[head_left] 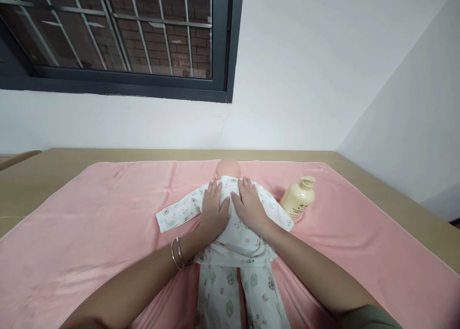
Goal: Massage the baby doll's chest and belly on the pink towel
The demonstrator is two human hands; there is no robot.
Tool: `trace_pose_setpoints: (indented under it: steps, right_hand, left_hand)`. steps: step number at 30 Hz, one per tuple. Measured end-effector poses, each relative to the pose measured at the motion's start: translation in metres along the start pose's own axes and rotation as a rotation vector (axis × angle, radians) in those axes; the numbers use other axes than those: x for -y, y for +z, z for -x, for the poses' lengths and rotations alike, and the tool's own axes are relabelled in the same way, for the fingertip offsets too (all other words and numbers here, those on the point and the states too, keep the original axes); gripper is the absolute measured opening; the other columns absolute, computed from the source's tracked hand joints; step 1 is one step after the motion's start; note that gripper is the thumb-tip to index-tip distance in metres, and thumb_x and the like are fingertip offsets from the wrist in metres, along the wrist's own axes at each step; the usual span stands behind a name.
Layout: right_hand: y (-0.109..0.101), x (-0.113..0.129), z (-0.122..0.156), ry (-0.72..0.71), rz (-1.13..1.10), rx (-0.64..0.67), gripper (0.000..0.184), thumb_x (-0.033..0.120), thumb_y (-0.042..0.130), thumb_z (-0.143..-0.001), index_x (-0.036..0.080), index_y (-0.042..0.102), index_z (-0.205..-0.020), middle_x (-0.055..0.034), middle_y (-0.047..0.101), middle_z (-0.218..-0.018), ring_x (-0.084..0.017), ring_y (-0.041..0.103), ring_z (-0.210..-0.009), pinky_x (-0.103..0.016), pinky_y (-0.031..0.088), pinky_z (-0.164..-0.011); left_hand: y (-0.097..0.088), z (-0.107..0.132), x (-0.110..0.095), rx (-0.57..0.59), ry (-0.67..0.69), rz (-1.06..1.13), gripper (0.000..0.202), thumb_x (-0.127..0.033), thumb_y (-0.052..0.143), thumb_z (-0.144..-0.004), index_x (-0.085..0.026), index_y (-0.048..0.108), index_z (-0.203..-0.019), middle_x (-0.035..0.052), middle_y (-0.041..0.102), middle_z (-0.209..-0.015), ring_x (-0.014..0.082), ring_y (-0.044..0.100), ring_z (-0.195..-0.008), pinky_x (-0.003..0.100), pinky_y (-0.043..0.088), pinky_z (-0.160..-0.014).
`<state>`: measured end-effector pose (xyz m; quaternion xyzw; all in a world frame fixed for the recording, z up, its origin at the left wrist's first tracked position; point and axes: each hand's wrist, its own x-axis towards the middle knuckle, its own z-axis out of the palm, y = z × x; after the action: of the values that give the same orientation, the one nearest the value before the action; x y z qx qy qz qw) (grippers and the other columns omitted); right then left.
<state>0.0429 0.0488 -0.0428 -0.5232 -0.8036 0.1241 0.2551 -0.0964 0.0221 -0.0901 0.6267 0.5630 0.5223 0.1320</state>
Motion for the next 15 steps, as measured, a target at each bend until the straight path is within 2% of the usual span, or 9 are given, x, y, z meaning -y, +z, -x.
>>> trace_pose_setpoints:
  steps: [5,7,10,12,13,15]
  right_hand:
    - [0.001,0.008,0.017,-0.057,0.104,-0.017,0.057,0.033,0.034,-0.098,0.006,0.030,-0.149,-0.0202,0.024,-0.157,-0.033,0.015,-0.147,-0.054,0.022,-0.116]
    - [-0.001,0.015,0.034,-0.153,0.187,-0.031,0.055,0.026,0.036,-0.096,0.004,0.034,-0.146,-0.0220,0.031,-0.154,-0.035,0.017,-0.146,-0.057,0.023,-0.115]
    - [-0.008,0.027,0.053,-0.339,0.302,-0.017,0.057,0.018,0.043,-0.089,0.000,0.038,-0.143,-0.0232,0.039,-0.148,-0.037,0.019,-0.145,-0.059,0.022,-0.116]
    - [-0.015,0.030,0.053,-0.415,0.324,0.042,0.059,0.016,0.044,-0.087,-0.002,0.039,-0.142,-0.0234,0.043,-0.146,-0.036,0.022,-0.144,-0.057,0.022,-0.117]
    - [-0.018,0.028,0.047,-0.409,0.314,0.068,0.057,0.014,0.042,-0.087,-0.003,0.040,-0.142,-0.0235,0.044,-0.145,-0.034,0.024,-0.144,-0.055,0.023,-0.117]
    - [-0.023,0.021,0.030,-0.310,0.255,0.086,0.053,0.016,0.035,-0.092,-0.002,0.040,-0.141,-0.0234,0.042,-0.146,-0.031,0.026,-0.143,-0.051,0.026,-0.117]
  left_hand:
    - [-0.004,-0.002,0.000,0.069,0.077,-0.141,0.053,-0.035,0.039,-0.095,-0.019,0.036,-0.146,0.0155,0.032,-0.155,0.0330,0.016,-0.148,0.061,0.018,-0.116]
    - [-0.007,0.002,-0.004,0.091,0.109,-0.220,0.052,-0.032,0.037,-0.095,-0.016,0.037,-0.145,0.0163,0.033,-0.154,0.0338,0.016,-0.147,0.061,0.021,-0.115]
    - [-0.013,0.013,-0.014,0.120,0.207,-0.309,0.047,-0.027,0.035,-0.095,-0.013,0.045,-0.139,0.0156,0.043,-0.149,0.0315,0.024,-0.145,0.057,0.025,-0.116]
    - [-0.015,0.019,-0.020,0.138,0.261,-0.334,0.045,-0.024,0.035,-0.095,-0.014,0.048,-0.136,0.0135,0.049,-0.144,0.0287,0.031,-0.143,0.053,0.029,-0.116]
    - [-0.016,0.019,-0.022,0.142,0.265,-0.342,0.045,-0.024,0.035,-0.094,-0.014,0.048,-0.136,0.0128,0.050,-0.143,0.0280,0.034,-0.142,0.052,0.030,-0.116]
    - [-0.018,0.011,-0.022,0.140,0.214,-0.369,0.046,-0.027,0.037,-0.094,-0.013,0.046,-0.137,0.0139,0.049,-0.144,0.0285,0.037,-0.140,0.052,0.030,-0.115]
